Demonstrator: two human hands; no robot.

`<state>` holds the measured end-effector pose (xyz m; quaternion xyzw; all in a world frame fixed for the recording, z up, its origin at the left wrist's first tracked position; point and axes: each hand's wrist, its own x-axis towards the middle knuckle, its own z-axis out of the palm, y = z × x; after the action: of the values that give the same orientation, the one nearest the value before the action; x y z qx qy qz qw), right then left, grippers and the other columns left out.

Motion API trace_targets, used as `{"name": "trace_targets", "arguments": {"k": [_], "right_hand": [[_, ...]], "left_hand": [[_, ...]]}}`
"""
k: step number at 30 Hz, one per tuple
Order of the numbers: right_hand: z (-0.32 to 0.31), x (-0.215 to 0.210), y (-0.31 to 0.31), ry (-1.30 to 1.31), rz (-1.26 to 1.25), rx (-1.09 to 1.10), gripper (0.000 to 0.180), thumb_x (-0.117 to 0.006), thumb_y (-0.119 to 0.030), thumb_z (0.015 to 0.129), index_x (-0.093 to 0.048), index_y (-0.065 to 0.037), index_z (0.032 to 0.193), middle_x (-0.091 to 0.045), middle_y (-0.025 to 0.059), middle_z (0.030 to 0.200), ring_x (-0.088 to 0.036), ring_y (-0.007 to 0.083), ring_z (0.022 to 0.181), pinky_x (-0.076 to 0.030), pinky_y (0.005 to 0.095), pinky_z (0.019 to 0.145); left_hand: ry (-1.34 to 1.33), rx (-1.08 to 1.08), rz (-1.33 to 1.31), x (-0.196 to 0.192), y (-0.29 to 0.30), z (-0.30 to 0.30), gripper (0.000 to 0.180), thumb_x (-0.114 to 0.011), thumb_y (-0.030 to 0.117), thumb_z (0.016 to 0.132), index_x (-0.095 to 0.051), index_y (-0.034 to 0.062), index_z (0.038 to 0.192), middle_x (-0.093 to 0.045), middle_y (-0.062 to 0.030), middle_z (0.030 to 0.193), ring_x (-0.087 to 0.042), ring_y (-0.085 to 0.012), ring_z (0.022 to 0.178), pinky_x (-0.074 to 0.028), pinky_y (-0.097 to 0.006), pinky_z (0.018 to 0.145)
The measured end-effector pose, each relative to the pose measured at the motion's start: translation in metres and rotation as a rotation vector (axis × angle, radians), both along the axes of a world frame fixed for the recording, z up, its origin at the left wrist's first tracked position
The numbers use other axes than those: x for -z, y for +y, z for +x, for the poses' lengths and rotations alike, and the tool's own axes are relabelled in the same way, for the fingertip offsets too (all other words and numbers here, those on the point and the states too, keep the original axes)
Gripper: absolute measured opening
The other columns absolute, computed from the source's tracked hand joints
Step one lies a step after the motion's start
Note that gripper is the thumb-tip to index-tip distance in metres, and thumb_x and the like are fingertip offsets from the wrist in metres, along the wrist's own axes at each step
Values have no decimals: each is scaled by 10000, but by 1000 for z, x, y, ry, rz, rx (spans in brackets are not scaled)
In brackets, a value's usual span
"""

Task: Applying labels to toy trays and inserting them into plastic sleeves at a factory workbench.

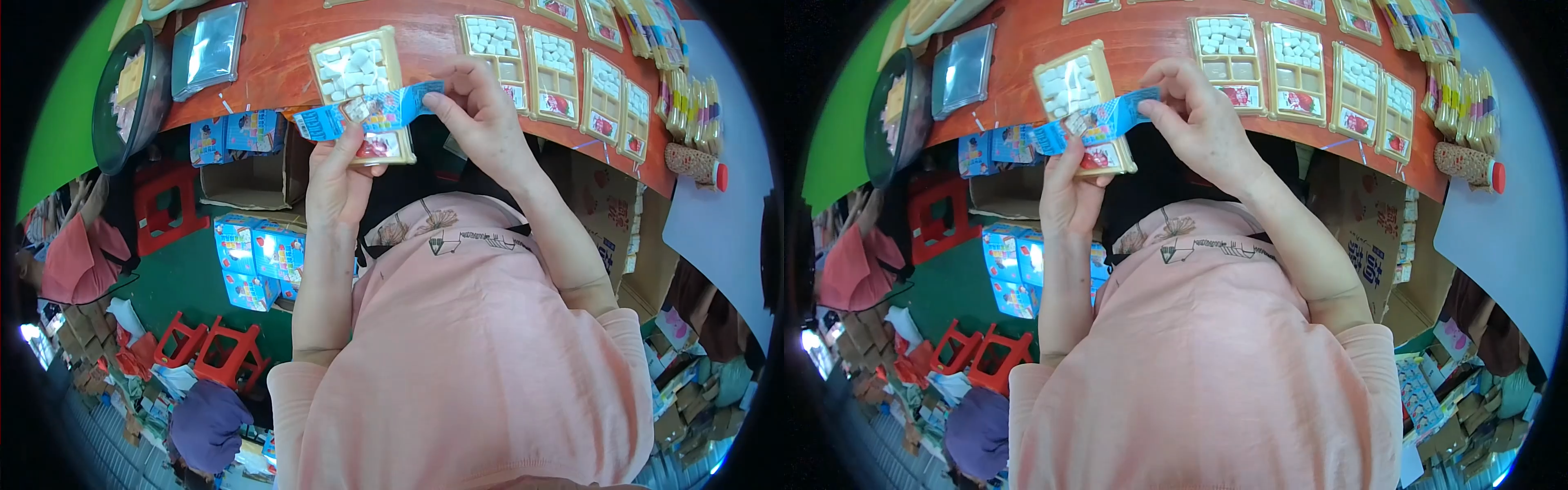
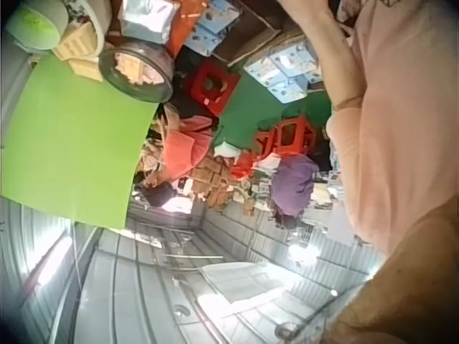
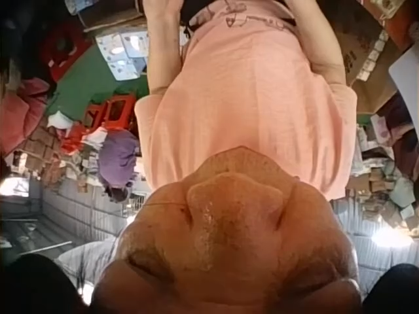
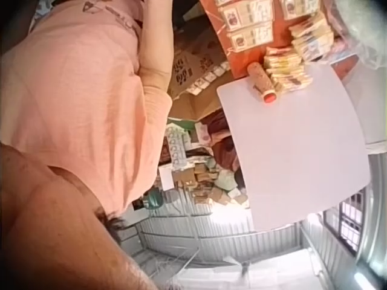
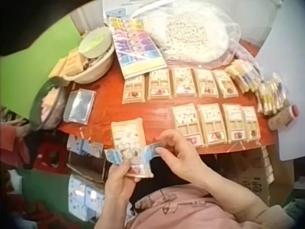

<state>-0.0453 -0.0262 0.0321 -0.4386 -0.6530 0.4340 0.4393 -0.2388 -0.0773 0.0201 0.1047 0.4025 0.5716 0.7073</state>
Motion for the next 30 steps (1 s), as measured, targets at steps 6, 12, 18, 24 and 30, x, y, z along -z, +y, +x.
{"name": "trace_targets", "arguments": {"k": [6, 12, 18, 24, 30], "right_hand": [[4, -10, -9, 424, -509, -159, 186, -596, -103, 1008, -582, -60, 1188, -657, 36, 1102, -622, 62, 837, -496, 185, 680], [24, -11, -10, 742, -509, -394, 363, -544, -134, 1028, -545, -22, 1373, -615, 93, 1292, -539, 138, 1229, -427, 314, 1045], [26, -34, -26, 395, -152, -163, 326, -623, -63, 969, -588, -3, 1288, -646, 79, 1222, -588, 156, 1139, -485, 303, 952], [34, -51, -12, -147, 753, -25, 377, -788, -133, 781, -640, 8, 1098, -683, 158, 1097, -653, 292, 976, -515, 366, 847], [64, -92, -2, -240, 888, -161, 313, -770, -138, 785, -668, -22, 1057, -683, 121, 1075, -644, 300, 975, -505, 396, 852]], "left_hand": [[81, 45, 168, -32, -4, 28, 209, -731, 131, 927, -672, 28, 1099, -716, -79, 993, -669, -133, 793, -500, -266, 578], [282, -12, 270, -31, -1, 43, 210, -760, 85, 897, -679, 32, 1083, -716, -60, 995, -659, -103, 811, -510, -250, 619], [434, -42, 369, -49, 10, 56, 319, -786, -43, 824, -594, 9, 1073, -662, -43, 1000, -616, -90, 838, -468, -210, 673], [1193, -477, 724, -58, 4, 64, 381, -804, -1, 753, -583, -9, 1063, -616, -129, 1112, -626, -231, 991, -500, -316, 900], [1335, -269, 1108, -84, 8, 60, 348, -758, 132, 806, -657, -35, 1095, -703, -183, 1122, -649, -306, 998, -509, -380, 874]]}}
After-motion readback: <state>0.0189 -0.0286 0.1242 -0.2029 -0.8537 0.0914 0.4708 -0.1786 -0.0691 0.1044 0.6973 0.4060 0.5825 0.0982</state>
